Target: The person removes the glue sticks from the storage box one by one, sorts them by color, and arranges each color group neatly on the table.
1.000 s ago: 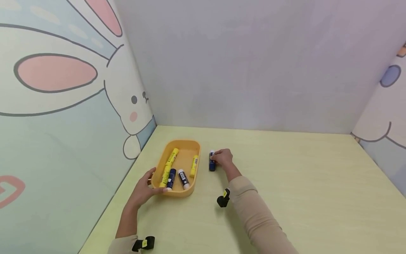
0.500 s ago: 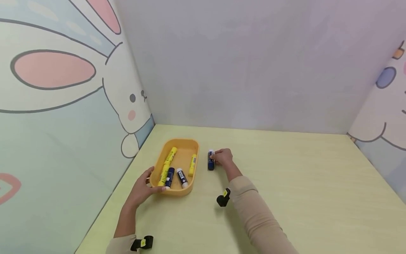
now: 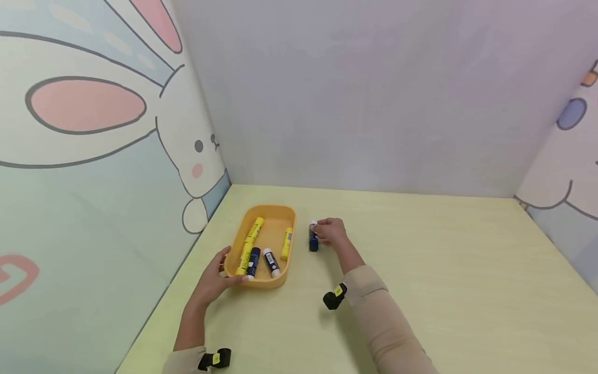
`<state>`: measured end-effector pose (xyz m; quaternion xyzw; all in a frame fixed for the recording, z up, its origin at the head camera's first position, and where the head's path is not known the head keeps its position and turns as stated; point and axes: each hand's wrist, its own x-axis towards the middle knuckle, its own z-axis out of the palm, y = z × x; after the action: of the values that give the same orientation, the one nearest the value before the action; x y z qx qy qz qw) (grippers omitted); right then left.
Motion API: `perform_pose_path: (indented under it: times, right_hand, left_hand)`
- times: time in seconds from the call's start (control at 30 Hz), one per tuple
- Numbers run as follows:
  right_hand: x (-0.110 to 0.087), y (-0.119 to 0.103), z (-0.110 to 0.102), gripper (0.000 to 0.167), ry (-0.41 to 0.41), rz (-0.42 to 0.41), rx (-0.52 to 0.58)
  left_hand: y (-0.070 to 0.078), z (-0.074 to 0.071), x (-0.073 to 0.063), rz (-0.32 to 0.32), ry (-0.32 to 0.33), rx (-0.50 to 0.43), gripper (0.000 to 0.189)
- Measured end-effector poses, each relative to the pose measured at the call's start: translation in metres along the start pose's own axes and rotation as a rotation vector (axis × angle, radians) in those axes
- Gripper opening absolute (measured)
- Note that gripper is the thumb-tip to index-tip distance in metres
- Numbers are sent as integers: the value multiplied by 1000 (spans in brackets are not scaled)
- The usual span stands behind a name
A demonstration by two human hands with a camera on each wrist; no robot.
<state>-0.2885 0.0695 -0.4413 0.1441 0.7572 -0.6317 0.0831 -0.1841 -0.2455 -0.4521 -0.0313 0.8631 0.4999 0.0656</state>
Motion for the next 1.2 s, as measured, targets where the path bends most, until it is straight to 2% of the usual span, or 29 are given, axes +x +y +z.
perform_pose_path:
  times: [0.13,0.33,0.53,0.83,1.2]
  right_hand:
    - [-6,-3,2,39,-34,-4,-2]
    - [-12,-13,7,47,-80,-63,-28]
    - [-15,-22,12,46,-112,-93,-48]
    - [-22,-37,19,55,-206,-126,-54]
    - [-27,-52,32,51,-269,-176,-21]
  left_hand:
    - [-1,1,1,-8,0,14,105]
    - [0,2,2,9,-1,20,103]
    - [-1,1,3,-2,-8,24,104]
    - [1,1,5,-5,-7,32,103]
    - [1,1,4,-9,-17,36,103]
